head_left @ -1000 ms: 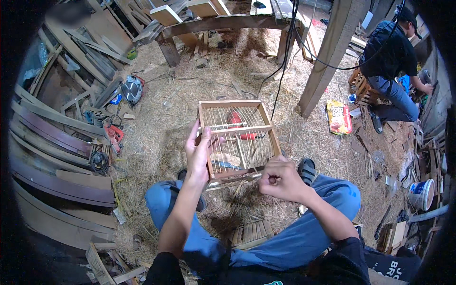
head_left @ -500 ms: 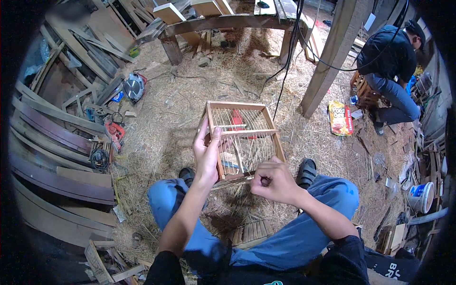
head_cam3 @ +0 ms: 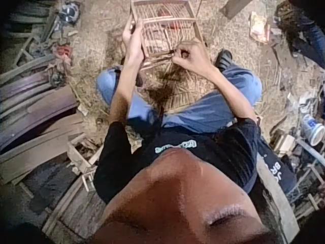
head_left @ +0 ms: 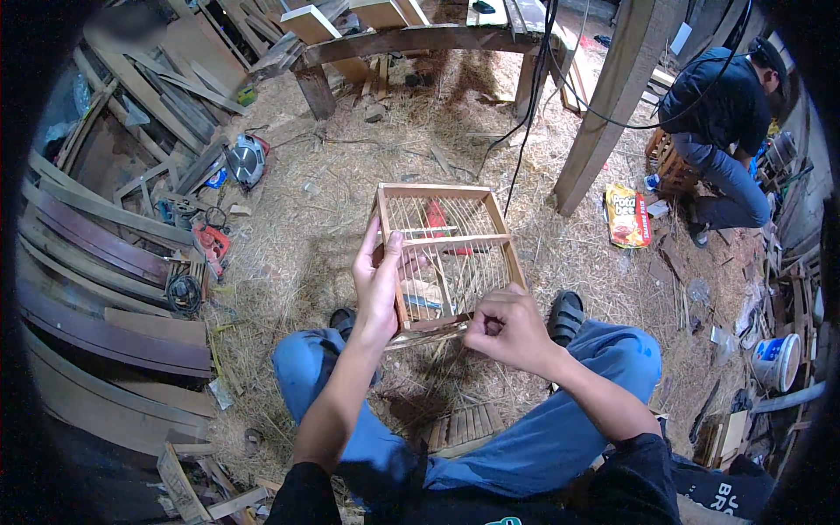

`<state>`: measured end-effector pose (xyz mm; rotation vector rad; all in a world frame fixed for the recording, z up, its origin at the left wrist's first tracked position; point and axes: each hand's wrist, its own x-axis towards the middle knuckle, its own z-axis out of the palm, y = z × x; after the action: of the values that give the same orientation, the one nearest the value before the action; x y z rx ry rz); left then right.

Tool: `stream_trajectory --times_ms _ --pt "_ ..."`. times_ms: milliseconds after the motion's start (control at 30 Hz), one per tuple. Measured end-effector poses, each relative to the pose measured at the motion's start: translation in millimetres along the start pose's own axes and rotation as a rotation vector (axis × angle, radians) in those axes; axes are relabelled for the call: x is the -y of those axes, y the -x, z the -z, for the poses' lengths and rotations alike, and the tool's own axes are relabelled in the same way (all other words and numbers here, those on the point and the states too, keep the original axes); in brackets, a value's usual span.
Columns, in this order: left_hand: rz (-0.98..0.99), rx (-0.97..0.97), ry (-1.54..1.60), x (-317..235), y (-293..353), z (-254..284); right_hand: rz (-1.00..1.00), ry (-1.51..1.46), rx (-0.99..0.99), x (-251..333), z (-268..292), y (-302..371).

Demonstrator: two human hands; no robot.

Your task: The person whittles small wooden rods using a knife and then uses a glue gun to apply adhesive and assemble a small wooden cage by hand.

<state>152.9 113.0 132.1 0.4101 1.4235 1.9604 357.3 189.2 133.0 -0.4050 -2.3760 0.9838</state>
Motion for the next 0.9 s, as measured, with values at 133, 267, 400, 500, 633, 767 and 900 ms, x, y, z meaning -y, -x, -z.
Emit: stream_trajectory --times_ms 133,267,400,500,633,767,900 --pt "0.049 0.018 -0.010 -2 0 -1 0.010 0.049 -0.058 -3 0 1" --pt "0.036 0.012 -0.026 -1 0 -1 0.039 0.065 -0.057 -3 -1 1" --pt "-0.003 0.066 0.005 10 4 0 0.064 0.126 -0.009 -1 -7 3" --pt "-0.035 0.051 0.009 14 4 -3 0.048 0.132 0.022 0 -11 6" --pt "-0.053 0.031 -0.019 15 3 -2 0.083 0.186 -0.014 2 -14 7" --pt "-0.143 0.054 -0.063 23 0 1 0.010 0.118 0.016 8 -12 5" --pt "-0.177 0.082 -0.130 26 10 -11 -0.121 0.074 -0.027 3 -9 -4"
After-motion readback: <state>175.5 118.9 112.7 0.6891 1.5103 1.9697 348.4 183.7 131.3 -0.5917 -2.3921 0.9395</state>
